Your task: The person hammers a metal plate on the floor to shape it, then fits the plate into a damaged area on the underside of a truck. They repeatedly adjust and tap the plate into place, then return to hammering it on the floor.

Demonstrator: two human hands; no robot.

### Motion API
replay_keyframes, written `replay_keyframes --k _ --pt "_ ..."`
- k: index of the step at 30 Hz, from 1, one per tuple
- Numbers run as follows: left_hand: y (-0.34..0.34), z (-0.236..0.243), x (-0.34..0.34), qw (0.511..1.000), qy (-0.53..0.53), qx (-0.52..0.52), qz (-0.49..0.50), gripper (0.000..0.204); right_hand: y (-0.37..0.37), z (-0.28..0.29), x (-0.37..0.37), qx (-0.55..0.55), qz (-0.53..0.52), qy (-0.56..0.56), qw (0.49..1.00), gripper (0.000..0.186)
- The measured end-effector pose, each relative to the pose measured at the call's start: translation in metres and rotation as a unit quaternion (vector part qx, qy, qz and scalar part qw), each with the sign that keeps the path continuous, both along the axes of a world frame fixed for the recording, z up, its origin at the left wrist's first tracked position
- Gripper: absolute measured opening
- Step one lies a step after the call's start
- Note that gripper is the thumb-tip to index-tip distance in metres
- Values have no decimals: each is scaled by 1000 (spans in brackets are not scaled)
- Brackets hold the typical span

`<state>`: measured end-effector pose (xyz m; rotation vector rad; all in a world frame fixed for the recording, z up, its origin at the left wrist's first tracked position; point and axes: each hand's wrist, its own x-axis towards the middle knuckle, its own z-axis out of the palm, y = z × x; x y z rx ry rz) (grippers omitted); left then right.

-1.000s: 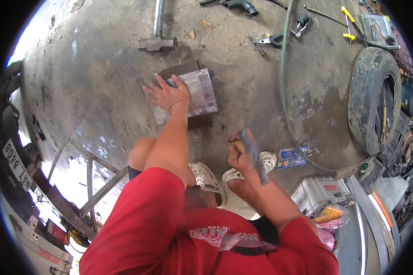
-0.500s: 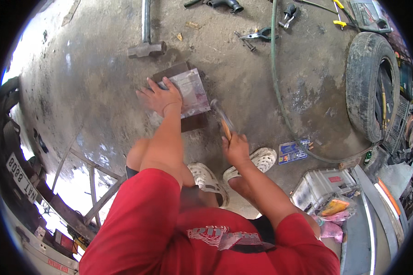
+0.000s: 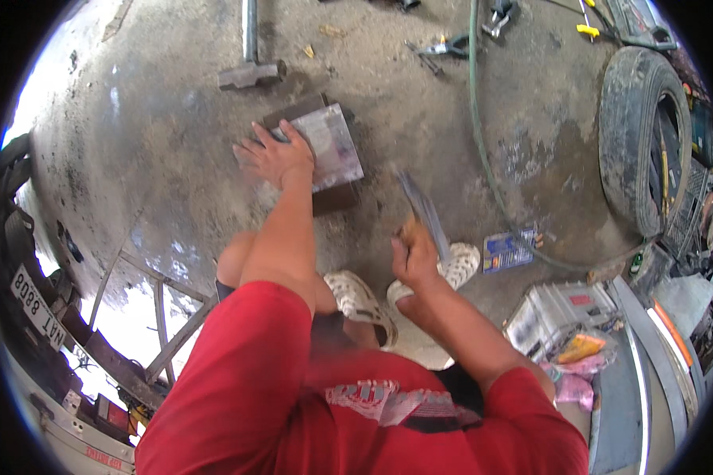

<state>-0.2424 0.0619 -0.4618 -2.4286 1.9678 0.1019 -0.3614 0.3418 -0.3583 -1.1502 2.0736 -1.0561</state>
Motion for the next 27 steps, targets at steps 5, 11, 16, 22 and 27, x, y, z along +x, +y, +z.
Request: replay_keyframes --k 5,11,16,22,27 --pt "16 9 1 999 -8 43 11 76 6 -18 11 202 40 64 976 25" --pt "7 6 4 1000 7 26 -3 77 -35 -1 -7 2 33 66 997 27" --pt "-7 10 -9 999 23 40 6 77 -26 -30 -1 216 42 82 972 25" --pt "5 7 5 1000 10 24 -7 77 -40 -10 -4 74 82 122 986 31" --pt "11 11 7 999 -8 46 -14 78 -55 -8 -8 166 -14 73 983 33"
